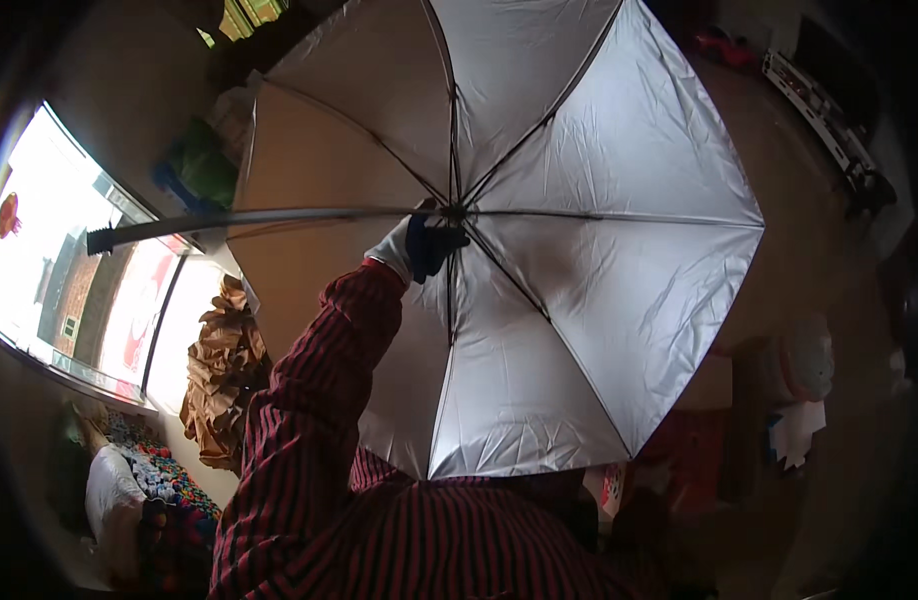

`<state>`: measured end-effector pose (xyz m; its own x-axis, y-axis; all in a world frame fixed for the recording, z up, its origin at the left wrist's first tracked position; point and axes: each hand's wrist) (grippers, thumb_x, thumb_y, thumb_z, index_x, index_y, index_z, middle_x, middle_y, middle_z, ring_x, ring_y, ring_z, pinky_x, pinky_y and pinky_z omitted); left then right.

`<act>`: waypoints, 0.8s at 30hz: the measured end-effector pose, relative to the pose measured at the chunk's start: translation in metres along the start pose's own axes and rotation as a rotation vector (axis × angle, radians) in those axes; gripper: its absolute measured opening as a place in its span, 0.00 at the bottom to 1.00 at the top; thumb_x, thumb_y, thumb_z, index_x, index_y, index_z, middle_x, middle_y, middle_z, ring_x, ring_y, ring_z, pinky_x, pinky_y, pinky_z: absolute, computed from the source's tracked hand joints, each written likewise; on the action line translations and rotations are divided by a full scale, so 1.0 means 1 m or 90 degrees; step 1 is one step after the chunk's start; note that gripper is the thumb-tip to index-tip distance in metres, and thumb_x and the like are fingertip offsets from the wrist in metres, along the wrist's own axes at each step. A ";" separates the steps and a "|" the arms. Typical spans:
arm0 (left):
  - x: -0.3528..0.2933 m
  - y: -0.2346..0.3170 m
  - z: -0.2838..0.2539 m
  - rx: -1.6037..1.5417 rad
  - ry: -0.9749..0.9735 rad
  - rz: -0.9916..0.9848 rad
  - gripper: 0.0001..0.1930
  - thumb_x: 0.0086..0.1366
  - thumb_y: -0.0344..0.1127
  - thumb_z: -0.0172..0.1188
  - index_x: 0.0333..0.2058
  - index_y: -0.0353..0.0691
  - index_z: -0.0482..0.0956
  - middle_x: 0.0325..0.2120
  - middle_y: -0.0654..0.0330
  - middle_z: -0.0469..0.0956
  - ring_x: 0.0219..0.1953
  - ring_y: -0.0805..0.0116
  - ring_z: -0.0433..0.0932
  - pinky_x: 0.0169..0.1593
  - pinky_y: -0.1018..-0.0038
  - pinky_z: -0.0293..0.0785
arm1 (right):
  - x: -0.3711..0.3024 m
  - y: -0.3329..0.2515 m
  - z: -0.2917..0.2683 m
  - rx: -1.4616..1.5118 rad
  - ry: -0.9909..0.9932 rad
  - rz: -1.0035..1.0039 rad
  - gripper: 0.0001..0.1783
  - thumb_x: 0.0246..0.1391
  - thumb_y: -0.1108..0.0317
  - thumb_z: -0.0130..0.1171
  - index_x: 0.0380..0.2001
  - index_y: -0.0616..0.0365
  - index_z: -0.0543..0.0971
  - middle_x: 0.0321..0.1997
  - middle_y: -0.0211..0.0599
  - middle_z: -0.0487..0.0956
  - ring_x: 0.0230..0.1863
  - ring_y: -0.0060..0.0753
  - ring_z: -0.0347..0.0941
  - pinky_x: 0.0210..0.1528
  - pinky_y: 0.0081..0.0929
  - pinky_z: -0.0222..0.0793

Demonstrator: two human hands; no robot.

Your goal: Repairing a white umbrella by applying glue with a glue gun to secure the fabric to the ribs.

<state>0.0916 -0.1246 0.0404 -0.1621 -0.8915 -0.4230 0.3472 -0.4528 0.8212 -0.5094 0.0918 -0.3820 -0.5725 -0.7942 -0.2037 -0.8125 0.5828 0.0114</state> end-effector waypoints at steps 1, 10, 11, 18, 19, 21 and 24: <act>0.011 -0.003 -0.004 0.077 0.001 0.032 0.31 0.62 0.64 0.42 0.43 0.41 0.77 0.29 0.57 0.81 0.10 0.71 0.63 0.12 0.76 0.56 | 0.004 0.013 0.010 -0.050 0.003 -0.019 0.39 0.54 0.49 0.47 0.65 0.54 0.51 0.62 0.47 0.62 0.58 0.48 0.62 0.57 0.52 0.58; 0.060 0.018 -0.019 0.358 -0.021 0.081 0.18 0.64 0.53 0.50 0.32 0.43 0.77 0.18 0.60 0.76 0.09 0.72 0.64 0.11 0.75 0.58 | -0.037 -0.006 -0.072 -0.027 -0.016 0.002 0.42 0.52 0.46 0.50 0.64 0.55 0.51 0.62 0.48 0.61 0.60 0.51 0.60 0.58 0.50 0.59; 0.062 0.025 -0.012 0.409 -0.073 0.053 0.16 0.64 0.50 0.51 0.30 0.43 0.76 0.17 0.60 0.74 0.09 0.72 0.65 0.11 0.75 0.59 | -0.042 0.002 -0.069 -0.063 0.006 -0.039 0.42 0.52 0.46 0.50 0.64 0.56 0.52 0.61 0.49 0.63 0.60 0.52 0.60 0.58 0.49 0.59; -0.026 0.025 0.044 0.635 0.202 0.240 0.12 0.64 0.43 0.50 0.36 0.42 0.76 0.17 0.63 0.71 0.14 0.70 0.69 0.15 0.74 0.66 | -0.024 0.042 -0.050 0.103 0.095 0.040 0.37 0.55 0.50 0.50 0.64 0.54 0.55 0.62 0.51 0.61 0.59 0.54 0.60 0.59 0.43 0.60; -0.016 0.026 0.015 0.688 0.196 0.324 0.18 0.66 0.50 0.48 0.45 0.46 0.77 0.18 0.64 0.72 0.15 0.72 0.69 0.16 0.76 0.66 | -0.013 0.055 -0.033 0.129 0.119 0.051 0.36 0.56 0.52 0.49 0.64 0.51 0.54 0.62 0.51 0.59 0.59 0.54 0.60 0.59 0.42 0.60; -0.021 0.036 -0.060 0.869 0.252 0.535 0.19 0.67 0.50 0.47 0.47 0.46 0.76 0.22 0.62 0.73 0.18 0.73 0.70 0.17 0.77 0.67 | 0.033 0.060 -0.025 0.196 0.126 -0.014 0.34 0.57 0.53 0.49 0.63 0.55 0.56 0.62 0.52 0.60 0.60 0.53 0.60 0.60 0.41 0.59; -0.047 0.071 0.003 0.927 0.410 0.424 0.18 0.68 0.49 0.47 0.41 0.41 0.76 0.23 0.62 0.74 0.19 0.73 0.70 0.18 0.76 0.67 | 0.092 0.069 -0.021 0.311 0.134 -0.049 0.32 0.58 0.55 0.49 0.60 0.62 0.60 0.62 0.54 0.61 0.61 0.51 0.59 0.62 0.40 0.57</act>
<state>0.1209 -0.1146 0.1197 0.1441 -0.9323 0.3316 -0.9183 -0.0012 0.3958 -0.6203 0.0550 -0.3799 -0.5639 -0.8257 0.0151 -0.7362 0.4943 -0.4622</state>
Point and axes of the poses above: each hand's wrist, its own x-axis towards the middle knuckle, its own z-axis out of the palm, y = z × x
